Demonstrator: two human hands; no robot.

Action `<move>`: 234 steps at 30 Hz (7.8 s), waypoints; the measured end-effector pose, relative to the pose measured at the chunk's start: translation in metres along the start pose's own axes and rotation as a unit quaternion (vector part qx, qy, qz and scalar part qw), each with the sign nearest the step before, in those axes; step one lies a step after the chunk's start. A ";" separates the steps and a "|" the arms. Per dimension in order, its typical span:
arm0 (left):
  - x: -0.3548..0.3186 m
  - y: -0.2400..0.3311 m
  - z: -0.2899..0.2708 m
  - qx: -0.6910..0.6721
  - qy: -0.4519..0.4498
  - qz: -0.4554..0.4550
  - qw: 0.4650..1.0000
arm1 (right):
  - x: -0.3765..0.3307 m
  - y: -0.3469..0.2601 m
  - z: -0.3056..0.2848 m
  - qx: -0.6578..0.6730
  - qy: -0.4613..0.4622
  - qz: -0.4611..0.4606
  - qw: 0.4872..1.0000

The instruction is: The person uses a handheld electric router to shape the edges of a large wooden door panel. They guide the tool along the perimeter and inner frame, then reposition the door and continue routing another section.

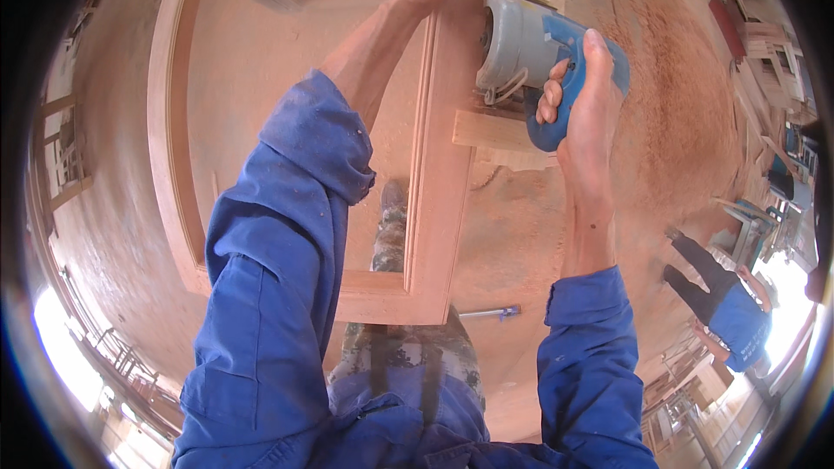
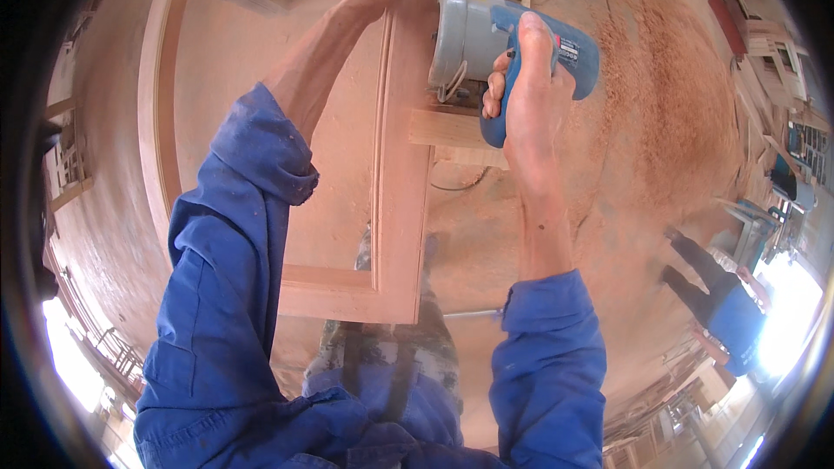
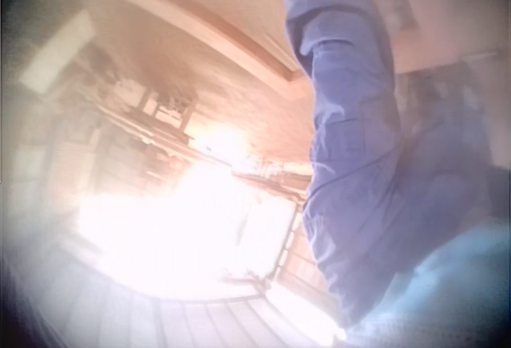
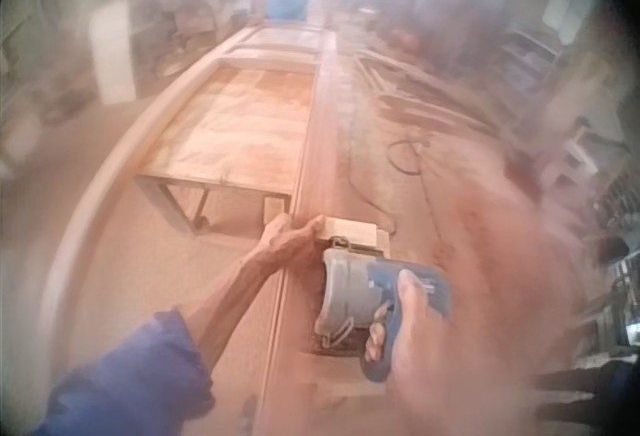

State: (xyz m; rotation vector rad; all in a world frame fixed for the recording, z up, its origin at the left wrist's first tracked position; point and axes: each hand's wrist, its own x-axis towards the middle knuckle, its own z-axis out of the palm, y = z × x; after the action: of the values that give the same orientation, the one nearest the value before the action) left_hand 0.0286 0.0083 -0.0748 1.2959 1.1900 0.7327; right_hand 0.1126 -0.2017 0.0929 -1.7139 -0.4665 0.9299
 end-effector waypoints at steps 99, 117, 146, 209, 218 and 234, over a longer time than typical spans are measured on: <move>-0.286 -0.012 0.016 0.022 0.134 -0.103 0.985 | -0.006 -0.005 -0.001 0.000 -0.063 0.004 0.998; -0.280 -0.044 0.034 0.018 0.198 0.011 0.980 | 0.003 0.005 -0.004 0.027 -0.094 -0.016 0.995; -0.274 -0.053 0.052 0.169 0.328 0.056 0.928 | 0.004 0.007 -0.005 0.000 -0.073 0.009 0.997; -0.278 -0.045 0.064 0.136 0.328 -0.010 0.935 | 0.010 0.009 -0.011 -0.003 -0.103 -0.015 0.995; -0.280 -0.050 0.061 0.140 0.353 0.006 0.925 | 0.007 0.011 -0.007 -0.003 -0.114 -0.009 0.993; -0.283 -0.045 0.060 0.148 0.352 -0.011 0.924 | 0.007 0.011 -0.007 0.005 -0.128 -0.019 0.992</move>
State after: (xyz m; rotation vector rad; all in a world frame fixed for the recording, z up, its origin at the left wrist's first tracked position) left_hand -0.0050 -0.2818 -0.0580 1.2926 1.9519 1.0822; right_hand 0.1206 -0.2048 0.0814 -1.5775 -0.6600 1.1275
